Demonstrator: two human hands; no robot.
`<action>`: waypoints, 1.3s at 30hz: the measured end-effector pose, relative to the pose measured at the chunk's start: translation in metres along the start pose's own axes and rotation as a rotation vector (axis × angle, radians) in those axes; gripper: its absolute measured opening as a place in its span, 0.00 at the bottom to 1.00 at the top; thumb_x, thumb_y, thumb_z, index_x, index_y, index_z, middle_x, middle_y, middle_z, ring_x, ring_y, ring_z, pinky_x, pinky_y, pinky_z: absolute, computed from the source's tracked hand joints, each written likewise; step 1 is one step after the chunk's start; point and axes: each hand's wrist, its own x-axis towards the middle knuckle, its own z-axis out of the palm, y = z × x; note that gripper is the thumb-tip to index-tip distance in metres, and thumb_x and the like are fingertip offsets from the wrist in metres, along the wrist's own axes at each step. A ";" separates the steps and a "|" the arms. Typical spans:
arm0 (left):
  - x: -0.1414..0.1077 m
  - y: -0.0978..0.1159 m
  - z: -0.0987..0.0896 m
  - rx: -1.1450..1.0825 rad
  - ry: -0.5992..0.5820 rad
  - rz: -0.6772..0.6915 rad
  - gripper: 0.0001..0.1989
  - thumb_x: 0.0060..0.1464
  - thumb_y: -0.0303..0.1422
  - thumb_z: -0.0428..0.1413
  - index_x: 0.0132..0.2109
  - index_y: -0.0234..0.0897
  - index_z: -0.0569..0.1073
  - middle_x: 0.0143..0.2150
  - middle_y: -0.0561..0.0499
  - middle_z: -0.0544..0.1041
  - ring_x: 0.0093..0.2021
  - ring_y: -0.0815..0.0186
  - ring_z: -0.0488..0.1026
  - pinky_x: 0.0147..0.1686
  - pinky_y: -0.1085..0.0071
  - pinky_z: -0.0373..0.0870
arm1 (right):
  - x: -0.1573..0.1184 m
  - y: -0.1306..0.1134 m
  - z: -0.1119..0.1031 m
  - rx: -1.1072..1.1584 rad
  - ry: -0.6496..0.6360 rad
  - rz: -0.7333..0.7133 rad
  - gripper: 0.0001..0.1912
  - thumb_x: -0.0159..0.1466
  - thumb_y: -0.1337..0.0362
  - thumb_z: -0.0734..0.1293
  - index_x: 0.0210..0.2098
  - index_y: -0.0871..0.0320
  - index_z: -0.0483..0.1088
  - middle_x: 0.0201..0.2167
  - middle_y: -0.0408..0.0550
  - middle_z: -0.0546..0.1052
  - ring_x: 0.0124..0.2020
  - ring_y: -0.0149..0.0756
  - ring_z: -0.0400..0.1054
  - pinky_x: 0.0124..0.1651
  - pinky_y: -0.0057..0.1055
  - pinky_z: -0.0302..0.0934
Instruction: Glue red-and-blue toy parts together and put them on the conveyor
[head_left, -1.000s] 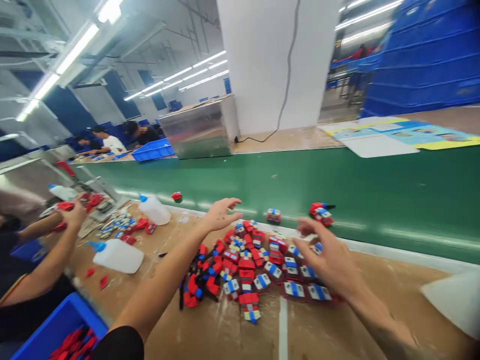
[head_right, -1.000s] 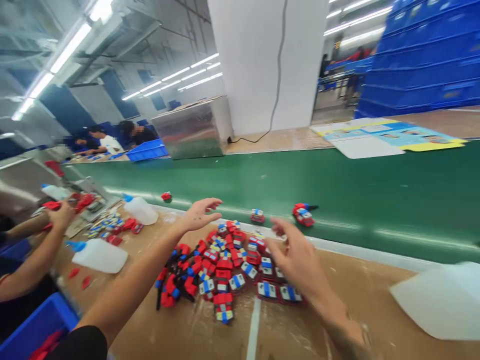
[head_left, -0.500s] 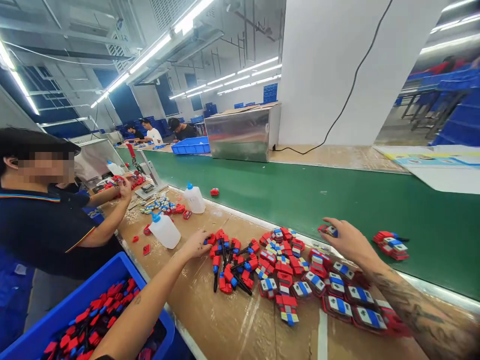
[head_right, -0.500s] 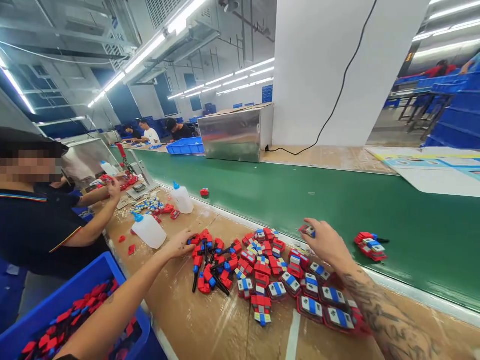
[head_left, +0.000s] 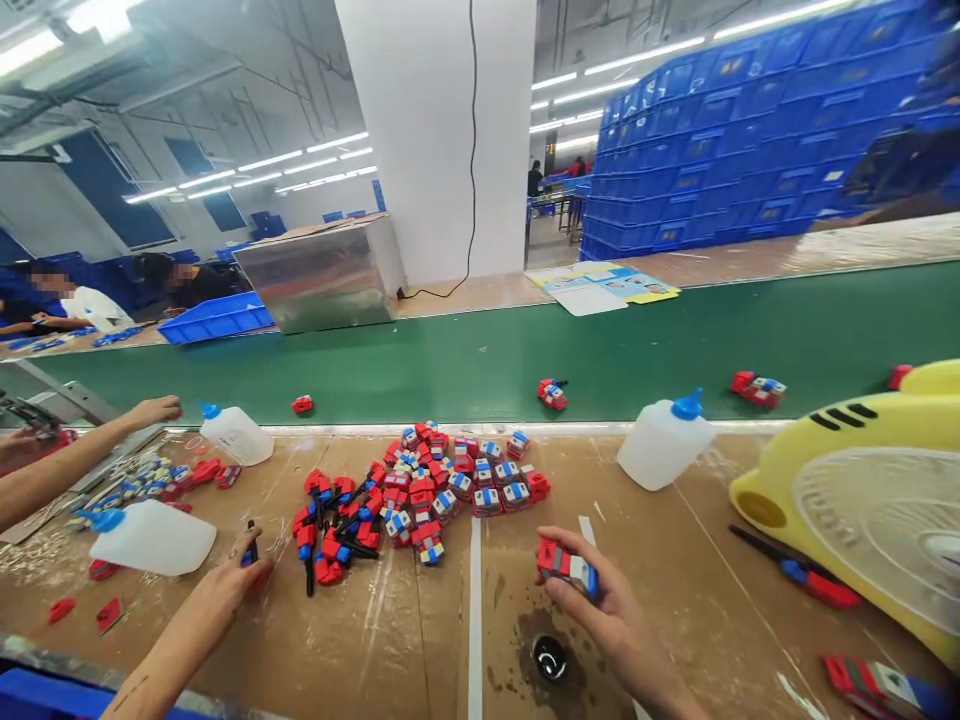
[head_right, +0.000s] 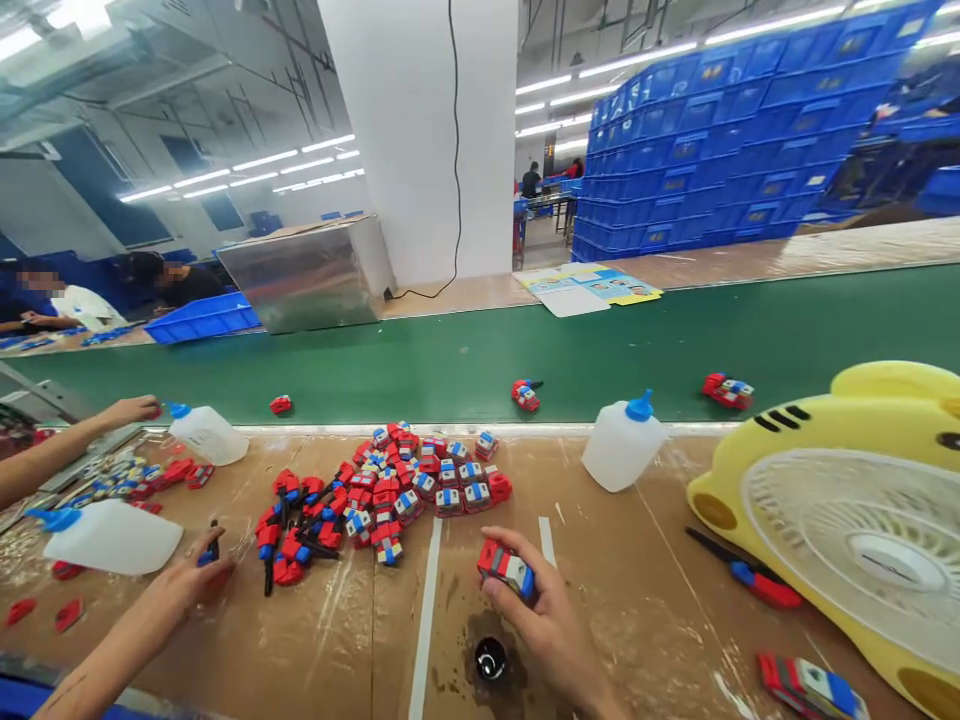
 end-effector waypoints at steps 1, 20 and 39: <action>-0.005 0.001 0.004 0.051 -0.010 0.035 0.21 0.47 0.25 0.48 0.43 0.45 0.81 0.61 0.45 0.72 0.57 0.52 0.73 0.57 0.62 0.66 | -0.006 0.005 -0.002 0.055 -0.002 0.020 0.27 0.62 0.50 0.69 0.58 0.53 0.70 0.43 0.50 0.80 0.42 0.44 0.76 0.48 0.39 0.69; -0.028 0.050 0.011 0.272 -0.071 -0.289 0.23 0.63 0.40 0.38 0.50 0.36 0.73 0.42 0.40 0.81 0.44 0.47 0.79 0.41 0.57 0.72 | -0.063 0.030 -0.038 0.600 0.097 0.276 0.28 0.49 0.56 0.80 0.49 0.52 0.75 0.42 0.51 0.80 0.45 0.47 0.73 0.55 0.45 0.59; -0.037 0.128 -0.041 -0.918 -0.131 -0.286 0.31 0.47 0.52 0.63 0.53 0.35 0.74 0.44 0.43 0.83 0.43 0.50 0.80 0.44 0.59 0.78 | -0.069 0.037 -0.042 0.671 0.128 0.286 0.35 0.45 0.54 0.82 0.52 0.49 0.75 0.47 0.51 0.79 0.48 0.48 0.70 0.53 0.44 0.60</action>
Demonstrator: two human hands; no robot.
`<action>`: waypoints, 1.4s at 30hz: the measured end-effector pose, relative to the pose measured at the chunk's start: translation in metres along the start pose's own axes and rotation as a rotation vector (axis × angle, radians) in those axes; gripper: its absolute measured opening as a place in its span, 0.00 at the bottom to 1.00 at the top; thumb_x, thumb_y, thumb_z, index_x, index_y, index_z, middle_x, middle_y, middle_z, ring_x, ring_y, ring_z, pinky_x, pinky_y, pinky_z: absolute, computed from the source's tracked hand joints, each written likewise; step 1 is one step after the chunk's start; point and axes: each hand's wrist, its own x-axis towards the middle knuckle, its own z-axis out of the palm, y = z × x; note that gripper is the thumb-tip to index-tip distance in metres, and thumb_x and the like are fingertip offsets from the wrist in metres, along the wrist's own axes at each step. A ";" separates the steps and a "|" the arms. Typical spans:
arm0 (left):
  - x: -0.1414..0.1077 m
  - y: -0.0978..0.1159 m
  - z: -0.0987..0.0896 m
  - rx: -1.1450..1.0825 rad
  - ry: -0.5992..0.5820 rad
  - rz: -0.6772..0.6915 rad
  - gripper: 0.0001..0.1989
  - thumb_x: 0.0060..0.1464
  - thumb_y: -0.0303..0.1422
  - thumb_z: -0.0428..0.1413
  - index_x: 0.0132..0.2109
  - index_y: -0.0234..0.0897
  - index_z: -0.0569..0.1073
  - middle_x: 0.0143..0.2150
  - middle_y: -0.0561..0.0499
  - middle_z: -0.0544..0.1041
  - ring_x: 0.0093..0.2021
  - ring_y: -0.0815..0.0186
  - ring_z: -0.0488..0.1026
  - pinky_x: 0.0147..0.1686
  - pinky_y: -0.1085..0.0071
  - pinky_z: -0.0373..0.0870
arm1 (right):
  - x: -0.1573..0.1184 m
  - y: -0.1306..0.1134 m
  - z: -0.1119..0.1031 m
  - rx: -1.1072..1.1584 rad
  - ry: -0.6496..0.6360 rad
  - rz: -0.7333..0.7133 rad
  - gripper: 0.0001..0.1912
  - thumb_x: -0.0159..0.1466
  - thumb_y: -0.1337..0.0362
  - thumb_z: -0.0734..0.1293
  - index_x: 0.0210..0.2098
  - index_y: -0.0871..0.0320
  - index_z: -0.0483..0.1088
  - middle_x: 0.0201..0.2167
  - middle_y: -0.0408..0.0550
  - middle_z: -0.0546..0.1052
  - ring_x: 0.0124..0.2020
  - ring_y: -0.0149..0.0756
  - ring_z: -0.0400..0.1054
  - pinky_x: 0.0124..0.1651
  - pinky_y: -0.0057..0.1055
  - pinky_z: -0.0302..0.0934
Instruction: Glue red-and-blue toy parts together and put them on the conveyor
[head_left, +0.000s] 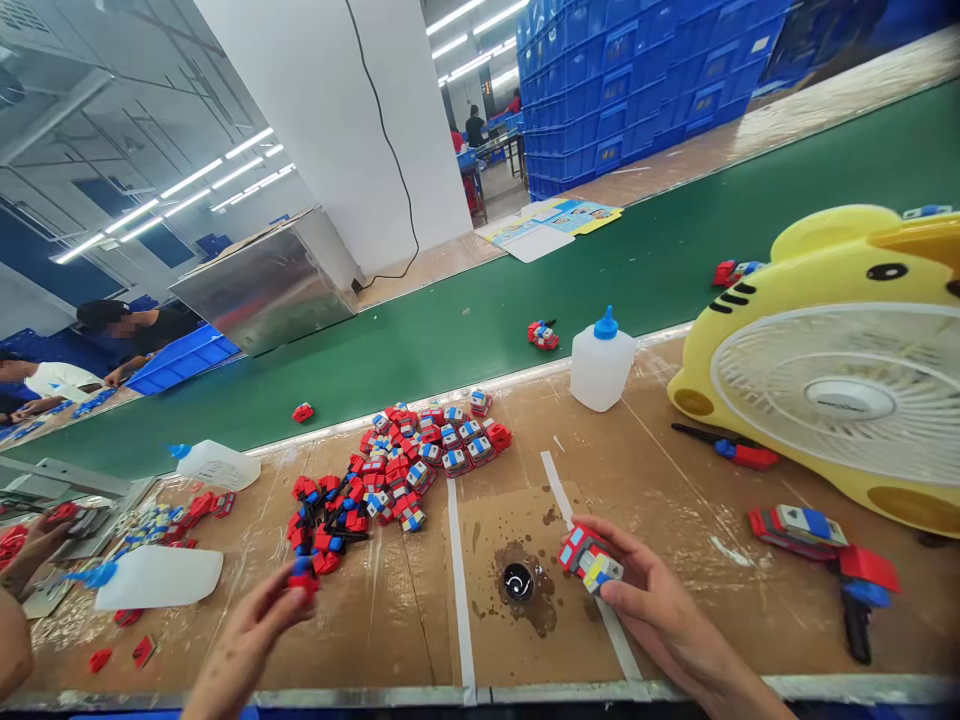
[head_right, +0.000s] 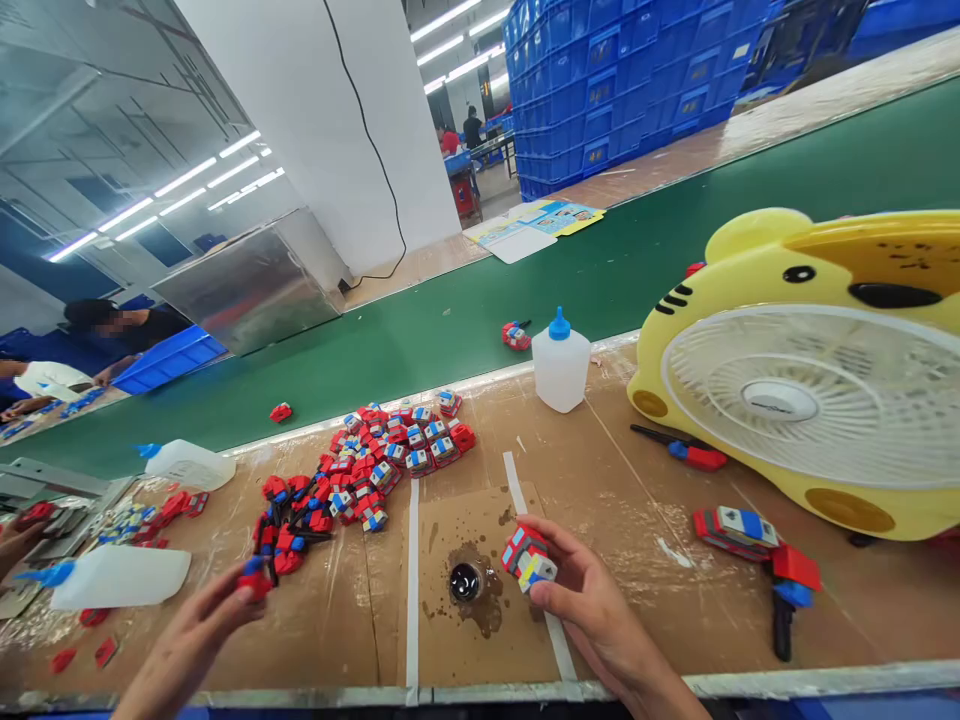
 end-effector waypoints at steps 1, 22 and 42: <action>-0.008 0.015 0.023 0.027 -0.081 0.118 0.28 0.50 0.49 0.62 0.53 0.36 0.74 0.45 0.43 0.82 0.43 0.51 0.80 0.44 0.61 0.78 | 0.001 0.001 0.000 0.002 0.008 0.003 0.34 0.45 0.54 0.82 0.51 0.49 0.76 0.47 0.51 0.80 0.48 0.48 0.70 0.54 0.44 0.59; -0.019 0.146 0.179 0.916 -0.724 1.482 0.14 0.59 0.23 0.55 0.51 0.42 0.72 0.56 0.42 0.74 0.52 0.55 0.70 0.50 0.61 0.69 | -0.001 0.001 -0.011 0.003 0.011 -0.067 0.31 0.48 0.57 0.81 0.51 0.51 0.74 0.47 0.53 0.79 0.49 0.49 0.72 0.52 0.44 0.64; -0.032 0.096 0.203 -0.556 -0.484 0.216 0.21 0.53 0.38 0.66 0.53 0.36 0.76 0.51 0.40 0.79 0.54 0.51 0.75 0.56 0.58 0.70 | 0.008 0.017 0.035 -0.629 -0.038 -0.444 0.29 0.55 0.60 0.78 0.52 0.47 0.66 0.48 0.49 0.76 0.49 0.48 0.72 0.51 0.39 0.68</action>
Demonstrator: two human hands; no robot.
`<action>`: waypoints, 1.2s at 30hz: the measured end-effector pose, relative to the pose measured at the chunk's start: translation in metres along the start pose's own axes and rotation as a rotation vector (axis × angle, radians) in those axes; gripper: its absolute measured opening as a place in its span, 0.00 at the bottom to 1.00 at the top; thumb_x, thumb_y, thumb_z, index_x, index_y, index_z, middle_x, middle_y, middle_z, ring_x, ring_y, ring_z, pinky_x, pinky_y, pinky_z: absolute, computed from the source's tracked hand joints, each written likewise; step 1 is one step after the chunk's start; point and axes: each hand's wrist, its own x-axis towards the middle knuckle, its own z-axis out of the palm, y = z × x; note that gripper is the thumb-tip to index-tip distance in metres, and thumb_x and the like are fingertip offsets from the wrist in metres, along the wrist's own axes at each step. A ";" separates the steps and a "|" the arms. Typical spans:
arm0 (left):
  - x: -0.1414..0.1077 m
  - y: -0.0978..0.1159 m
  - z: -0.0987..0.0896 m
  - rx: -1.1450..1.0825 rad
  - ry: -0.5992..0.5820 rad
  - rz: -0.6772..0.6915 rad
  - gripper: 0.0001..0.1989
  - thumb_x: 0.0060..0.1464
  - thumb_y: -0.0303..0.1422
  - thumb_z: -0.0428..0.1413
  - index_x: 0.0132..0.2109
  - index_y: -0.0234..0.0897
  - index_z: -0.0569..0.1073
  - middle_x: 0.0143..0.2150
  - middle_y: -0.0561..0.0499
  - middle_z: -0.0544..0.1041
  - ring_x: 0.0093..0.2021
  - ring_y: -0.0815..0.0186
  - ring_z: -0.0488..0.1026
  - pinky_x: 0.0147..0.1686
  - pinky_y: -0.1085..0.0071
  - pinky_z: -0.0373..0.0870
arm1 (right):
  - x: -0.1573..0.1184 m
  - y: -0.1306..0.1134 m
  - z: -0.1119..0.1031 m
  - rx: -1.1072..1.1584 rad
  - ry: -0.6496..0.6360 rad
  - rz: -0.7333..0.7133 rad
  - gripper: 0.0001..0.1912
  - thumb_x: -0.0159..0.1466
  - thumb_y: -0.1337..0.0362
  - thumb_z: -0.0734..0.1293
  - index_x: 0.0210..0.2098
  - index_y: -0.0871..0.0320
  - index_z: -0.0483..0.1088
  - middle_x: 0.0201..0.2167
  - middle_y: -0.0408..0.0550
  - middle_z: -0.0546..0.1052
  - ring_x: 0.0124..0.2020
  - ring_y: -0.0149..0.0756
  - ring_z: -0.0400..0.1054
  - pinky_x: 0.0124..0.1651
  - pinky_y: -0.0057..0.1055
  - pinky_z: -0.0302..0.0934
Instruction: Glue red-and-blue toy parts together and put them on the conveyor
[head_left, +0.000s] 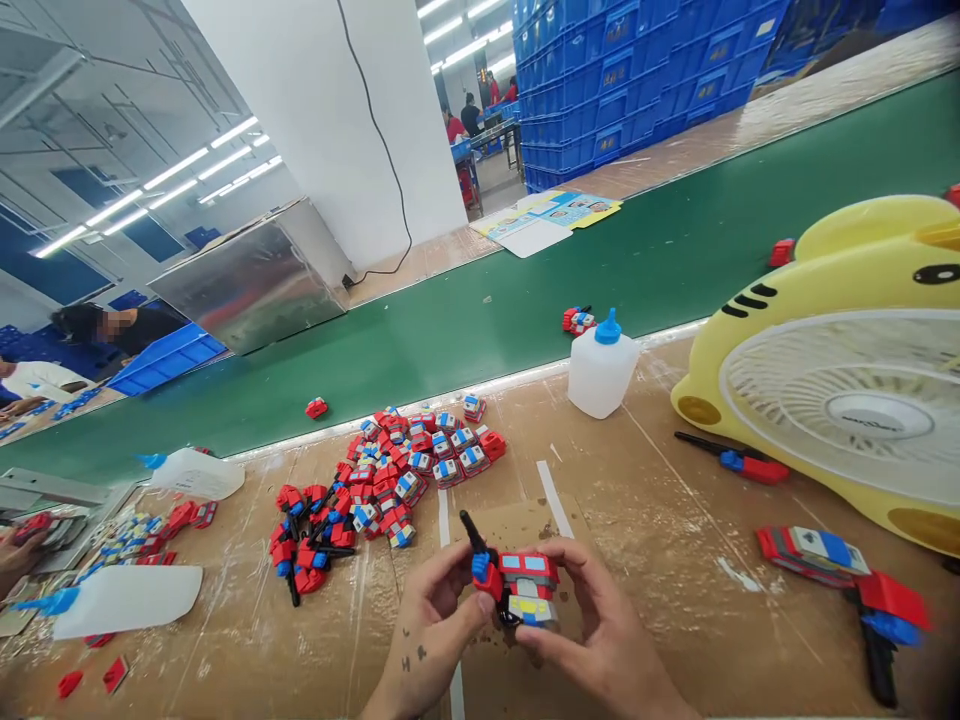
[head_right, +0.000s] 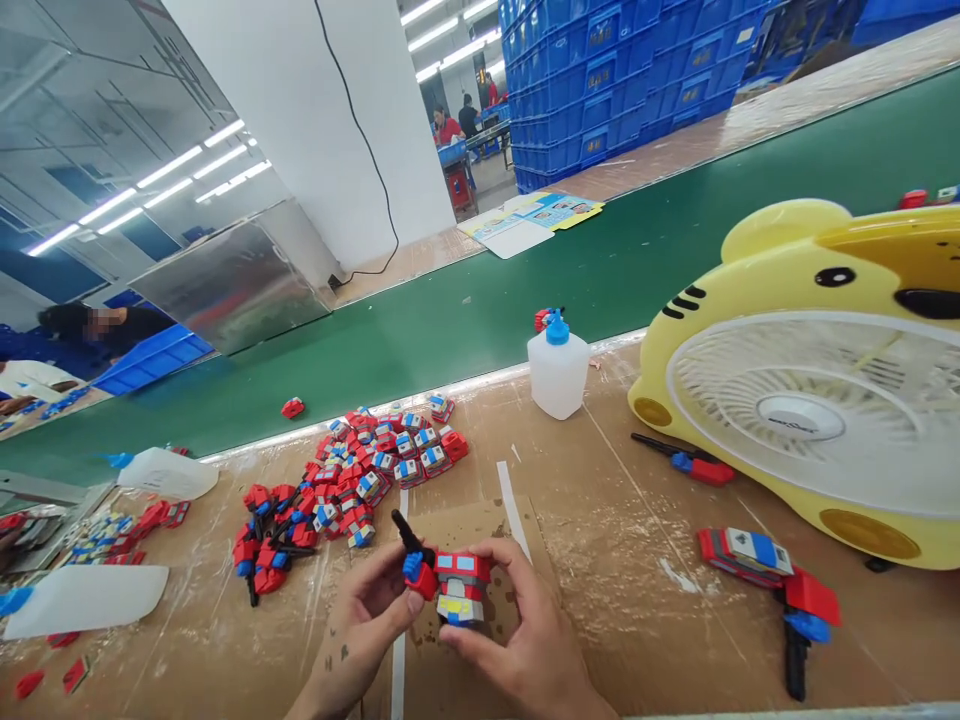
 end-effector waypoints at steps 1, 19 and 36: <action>0.000 -0.006 0.004 -0.036 0.031 0.004 0.22 0.53 0.39 0.65 0.54 0.36 0.76 0.53 0.40 0.78 0.55 0.50 0.75 0.57 0.57 0.70 | 0.003 -0.002 0.001 -0.100 0.005 -0.077 0.28 0.56 0.61 0.77 0.53 0.46 0.65 0.49 0.49 0.76 0.49 0.48 0.72 0.50 0.39 0.68; 0.234 0.083 -0.021 0.865 0.207 0.261 0.38 0.50 0.34 0.66 0.63 0.34 0.58 0.50 0.44 0.75 0.50 0.59 0.74 0.54 0.63 0.68 | 0.119 -0.011 -0.023 -0.472 0.005 -0.134 0.20 0.64 0.58 0.69 0.53 0.53 0.65 0.49 0.53 0.76 0.51 0.50 0.70 0.54 0.48 0.65; 0.320 0.076 -0.025 1.293 -0.086 0.136 0.33 0.59 0.40 0.60 0.67 0.37 0.60 0.63 0.40 0.67 0.57 0.54 0.70 0.55 0.55 0.68 | 0.122 0.023 -0.034 -0.423 0.120 0.016 0.14 0.62 0.48 0.68 0.37 0.50 0.75 0.37 0.49 0.81 0.40 0.51 0.74 0.44 0.40 0.68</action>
